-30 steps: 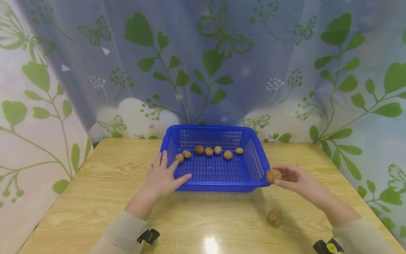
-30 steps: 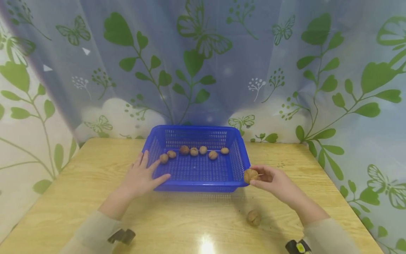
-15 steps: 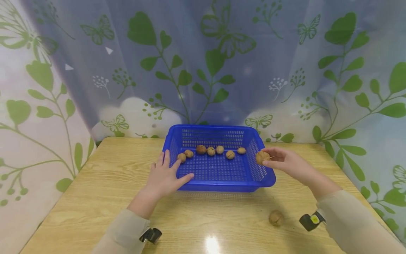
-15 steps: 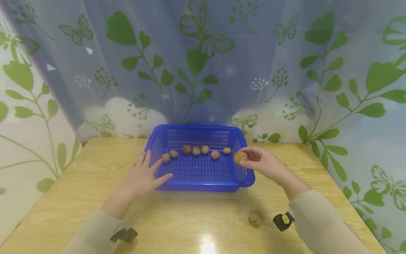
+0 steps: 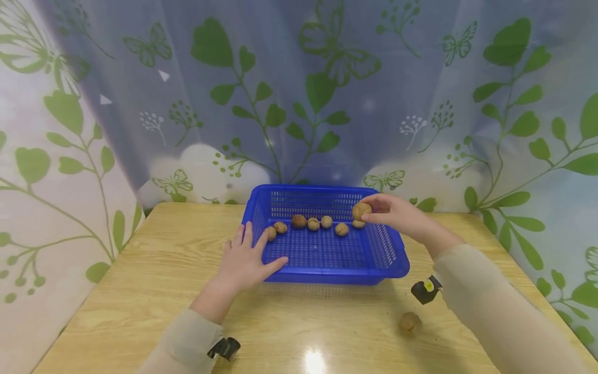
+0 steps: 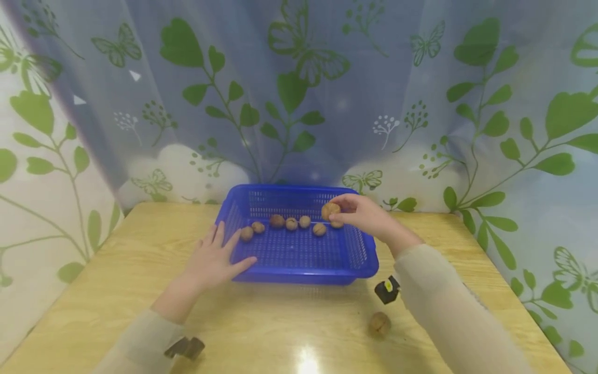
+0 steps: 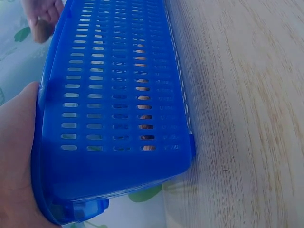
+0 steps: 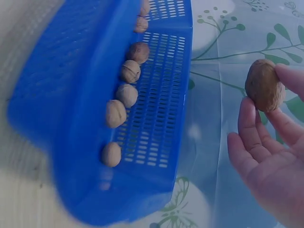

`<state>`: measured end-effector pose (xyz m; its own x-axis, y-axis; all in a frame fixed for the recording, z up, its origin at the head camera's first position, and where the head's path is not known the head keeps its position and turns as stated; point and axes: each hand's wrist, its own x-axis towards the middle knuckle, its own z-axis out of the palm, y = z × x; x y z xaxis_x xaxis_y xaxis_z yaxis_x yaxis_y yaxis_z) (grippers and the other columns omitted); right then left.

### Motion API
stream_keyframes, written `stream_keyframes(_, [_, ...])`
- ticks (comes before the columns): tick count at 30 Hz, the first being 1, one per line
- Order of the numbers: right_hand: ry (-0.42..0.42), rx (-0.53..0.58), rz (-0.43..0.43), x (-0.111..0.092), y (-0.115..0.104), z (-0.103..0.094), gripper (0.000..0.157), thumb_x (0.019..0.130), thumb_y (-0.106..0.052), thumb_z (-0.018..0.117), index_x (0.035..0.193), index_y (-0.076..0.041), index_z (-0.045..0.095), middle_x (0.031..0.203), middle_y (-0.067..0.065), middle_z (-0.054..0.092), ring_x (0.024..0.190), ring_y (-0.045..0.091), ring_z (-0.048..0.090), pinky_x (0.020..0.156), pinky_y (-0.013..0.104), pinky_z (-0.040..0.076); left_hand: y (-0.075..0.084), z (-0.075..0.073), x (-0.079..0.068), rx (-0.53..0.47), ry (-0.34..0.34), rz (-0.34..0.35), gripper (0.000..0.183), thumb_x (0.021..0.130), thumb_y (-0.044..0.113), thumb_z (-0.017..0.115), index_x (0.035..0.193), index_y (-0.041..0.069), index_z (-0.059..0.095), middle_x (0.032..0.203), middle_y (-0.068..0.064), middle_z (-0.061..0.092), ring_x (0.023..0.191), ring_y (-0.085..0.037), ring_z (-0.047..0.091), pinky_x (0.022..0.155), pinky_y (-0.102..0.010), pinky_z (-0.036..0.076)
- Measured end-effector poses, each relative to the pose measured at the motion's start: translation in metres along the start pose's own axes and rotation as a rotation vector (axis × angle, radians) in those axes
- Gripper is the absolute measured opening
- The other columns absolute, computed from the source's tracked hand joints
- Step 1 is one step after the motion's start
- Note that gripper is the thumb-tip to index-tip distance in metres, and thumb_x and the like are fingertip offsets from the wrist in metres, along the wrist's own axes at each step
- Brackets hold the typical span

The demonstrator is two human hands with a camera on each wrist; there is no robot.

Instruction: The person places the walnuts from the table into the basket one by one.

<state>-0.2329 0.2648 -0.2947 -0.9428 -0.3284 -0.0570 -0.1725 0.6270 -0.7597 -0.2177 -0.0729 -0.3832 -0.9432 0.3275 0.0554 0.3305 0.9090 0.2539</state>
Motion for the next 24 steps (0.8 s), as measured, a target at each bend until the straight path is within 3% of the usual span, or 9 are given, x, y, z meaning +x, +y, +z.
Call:
stream_keyframes(10, [-0.044,-0.008,0.007,0.043,-0.012,0.010,0.053,0.088,-0.037,0.064,0.132,-0.011,0.050,0.138,0.013,0.045,0.130,0.032,0.036,0.103,0.053,0.028,-0.002,0.002,0.000,0.008,0.002,-0.007,0.088,0.083,0.072,0.039,0.147,0.012,0.030,0.150,-0.029,0.010,0.138,-0.043,0.004,0.102,-0.064,0.015])
stream_keyframes(24, [-0.042,0.010,-0.014,0.082,-0.010,0.021,0.046,0.091,-0.023,0.062,0.129,-0.001,0.050,0.127,0.018,0.054,0.120,0.032,0.046,0.101,0.048,0.032,-0.001,0.002,0.000,0.016,0.000,-0.004,0.089,0.083,0.073,0.038,0.147,0.012,0.030,0.150,-0.029,0.011,0.138,-0.042,0.004,0.103,-0.064,0.014])
